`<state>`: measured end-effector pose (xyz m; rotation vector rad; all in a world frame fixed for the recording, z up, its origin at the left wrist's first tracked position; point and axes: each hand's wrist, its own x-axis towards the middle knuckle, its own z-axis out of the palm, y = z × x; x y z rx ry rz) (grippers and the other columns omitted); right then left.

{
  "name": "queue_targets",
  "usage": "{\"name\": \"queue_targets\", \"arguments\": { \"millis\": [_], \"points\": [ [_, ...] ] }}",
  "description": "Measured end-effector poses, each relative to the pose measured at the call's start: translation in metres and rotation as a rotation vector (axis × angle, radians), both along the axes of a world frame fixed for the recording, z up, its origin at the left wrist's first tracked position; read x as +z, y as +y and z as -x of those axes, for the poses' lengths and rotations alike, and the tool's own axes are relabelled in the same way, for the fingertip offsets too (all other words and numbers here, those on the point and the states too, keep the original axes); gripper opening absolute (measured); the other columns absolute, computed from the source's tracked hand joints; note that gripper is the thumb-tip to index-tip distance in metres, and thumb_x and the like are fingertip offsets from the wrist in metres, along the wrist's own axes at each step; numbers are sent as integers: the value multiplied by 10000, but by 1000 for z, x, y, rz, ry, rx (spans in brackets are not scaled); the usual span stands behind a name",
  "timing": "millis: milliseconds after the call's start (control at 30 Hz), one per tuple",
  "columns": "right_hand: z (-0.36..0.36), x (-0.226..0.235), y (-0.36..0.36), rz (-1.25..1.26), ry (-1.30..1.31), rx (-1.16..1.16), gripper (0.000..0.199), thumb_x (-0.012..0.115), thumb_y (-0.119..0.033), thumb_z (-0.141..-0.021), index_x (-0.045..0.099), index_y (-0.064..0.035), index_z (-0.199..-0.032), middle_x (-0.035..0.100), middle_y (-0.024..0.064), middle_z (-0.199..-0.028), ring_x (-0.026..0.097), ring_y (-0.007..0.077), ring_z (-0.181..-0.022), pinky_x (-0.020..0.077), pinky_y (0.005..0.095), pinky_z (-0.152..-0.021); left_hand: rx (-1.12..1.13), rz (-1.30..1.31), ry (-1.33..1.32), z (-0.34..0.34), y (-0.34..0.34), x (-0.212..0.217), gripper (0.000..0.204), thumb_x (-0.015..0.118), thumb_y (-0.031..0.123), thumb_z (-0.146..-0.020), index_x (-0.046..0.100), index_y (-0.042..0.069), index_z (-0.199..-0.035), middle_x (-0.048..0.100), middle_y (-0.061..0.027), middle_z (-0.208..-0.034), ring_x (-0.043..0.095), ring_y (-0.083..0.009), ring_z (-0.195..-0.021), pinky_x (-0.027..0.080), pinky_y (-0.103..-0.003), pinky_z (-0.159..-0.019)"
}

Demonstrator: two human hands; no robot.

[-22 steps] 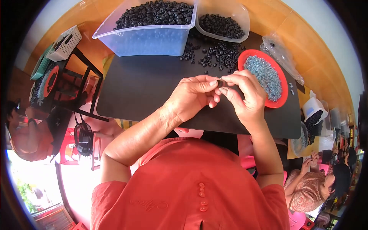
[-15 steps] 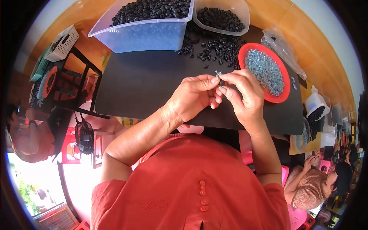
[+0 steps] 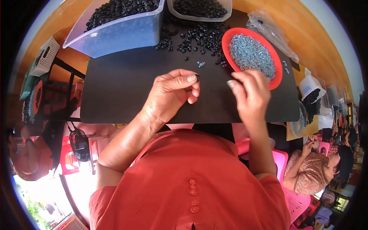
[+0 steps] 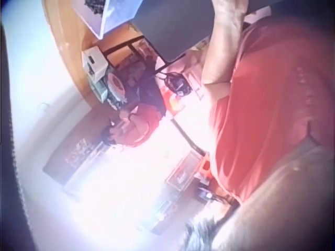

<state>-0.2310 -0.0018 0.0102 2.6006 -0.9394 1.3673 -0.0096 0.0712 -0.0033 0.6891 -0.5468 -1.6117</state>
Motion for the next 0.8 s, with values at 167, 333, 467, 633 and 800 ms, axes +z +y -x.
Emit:
{"name": "queue_targets", "arguments": {
  "millis": [167,333,467,633,800],
  "points": [
    [31,-8,-20,-80,243,-189,188,732,-113,-788,677,-50,-956,626,79,-903,605,292,-841,458,398,-756,14,2,11,-1,-5,0,116,677,56,-879,643,-35,-944,649,-124,-807,611,-202,-694,466,-321,-596],
    [21,-7,-29,-97,239,-99,175,725,-115,-788,673,-53,-943,611,76,-878,592,298,-811,451,387,-737,-4,4,32,-3,-2,-4,122,673,47,-856,654,-23,-955,641,-146,-830,599,-210,-681,461,-323,-582],
    [2,14,-35,-101,336,-62,137,719,-96,-786,666,-68,-910,592,64,-834,589,286,-794,441,395,-721,-2,-19,44,-4,-1,-4,141,666,49,-843,661,-11,-971,637,-168,-864,596,-222,-676,456,-318,-575],
    [-43,12,-40,-18,367,143,202,737,-64,-750,660,-88,-935,568,51,-866,589,256,-844,417,387,-758,-2,-20,57,-5,0,-4,129,654,45,-844,655,-16,-957,641,-169,-871,612,-229,-683,459,-329,-582],
    [-67,17,-47,-5,491,152,182,732,-52,-742,654,-77,-905,576,56,-870,590,259,-871,408,389,-758,7,-27,95,-8,3,-2,122,641,43,-848,645,-29,-945,647,-165,-870,617,-229,-686,462,-337,-587]
  ]
}}
